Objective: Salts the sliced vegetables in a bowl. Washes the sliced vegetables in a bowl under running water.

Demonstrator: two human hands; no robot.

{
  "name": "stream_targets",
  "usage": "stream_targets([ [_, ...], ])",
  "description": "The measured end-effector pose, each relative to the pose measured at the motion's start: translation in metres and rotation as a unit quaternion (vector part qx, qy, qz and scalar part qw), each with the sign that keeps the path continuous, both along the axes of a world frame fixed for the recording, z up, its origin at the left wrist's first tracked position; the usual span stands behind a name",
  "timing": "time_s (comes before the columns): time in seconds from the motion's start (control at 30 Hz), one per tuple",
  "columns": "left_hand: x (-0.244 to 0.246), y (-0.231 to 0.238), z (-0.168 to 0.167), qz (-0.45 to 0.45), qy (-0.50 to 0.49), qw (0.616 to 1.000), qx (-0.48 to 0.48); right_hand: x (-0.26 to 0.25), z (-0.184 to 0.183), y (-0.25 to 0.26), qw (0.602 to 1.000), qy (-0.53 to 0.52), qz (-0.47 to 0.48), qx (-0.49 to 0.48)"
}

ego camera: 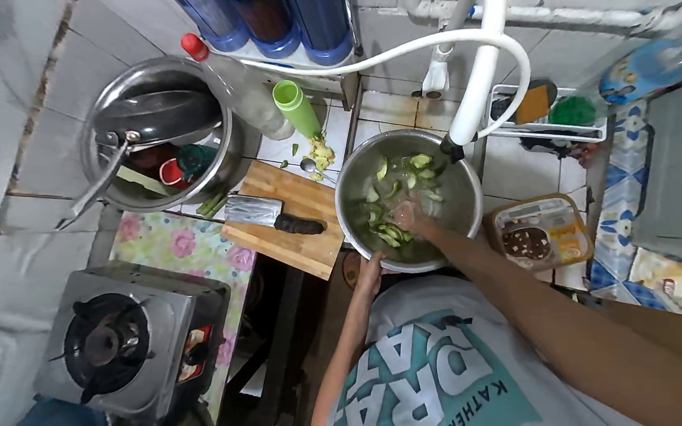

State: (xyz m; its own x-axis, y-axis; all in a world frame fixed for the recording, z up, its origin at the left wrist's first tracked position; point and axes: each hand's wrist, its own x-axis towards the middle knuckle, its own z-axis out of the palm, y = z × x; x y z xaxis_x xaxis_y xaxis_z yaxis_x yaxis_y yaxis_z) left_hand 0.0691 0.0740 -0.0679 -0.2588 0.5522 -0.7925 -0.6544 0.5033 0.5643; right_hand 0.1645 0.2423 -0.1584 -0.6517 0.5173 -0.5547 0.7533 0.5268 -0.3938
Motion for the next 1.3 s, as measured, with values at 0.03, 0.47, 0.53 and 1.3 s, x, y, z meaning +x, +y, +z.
stream_targets([
  [0.03, -0.002, -0.001, -0.001, -0.004, 0.002, 1.0, -0.002, 0.01, -0.004, 0.008, 0.997, 0.003, 0.073, -0.017],
  [0.47, 0.001, -0.005, -0.003, -0.007, -0.007, 1.0, -0.002, 0.031, 0.048, 0.003, 0.988, 0.077, 0.093, -0.094],
  [0.53, 0.001, -0.007, -0.004, -0.007, -0.005, 1.0, -0.006, 0.044, 0.075, 0.018, 0.992, 0.114, 0.019, -0.059],
  [1.3, -0.01, 0.06, -0.001, -0.028, -0.028, 0.999, 0.02, 0.044, 0.054, 0.039, 0.987, 0.133, 0.086, 0.033],
])
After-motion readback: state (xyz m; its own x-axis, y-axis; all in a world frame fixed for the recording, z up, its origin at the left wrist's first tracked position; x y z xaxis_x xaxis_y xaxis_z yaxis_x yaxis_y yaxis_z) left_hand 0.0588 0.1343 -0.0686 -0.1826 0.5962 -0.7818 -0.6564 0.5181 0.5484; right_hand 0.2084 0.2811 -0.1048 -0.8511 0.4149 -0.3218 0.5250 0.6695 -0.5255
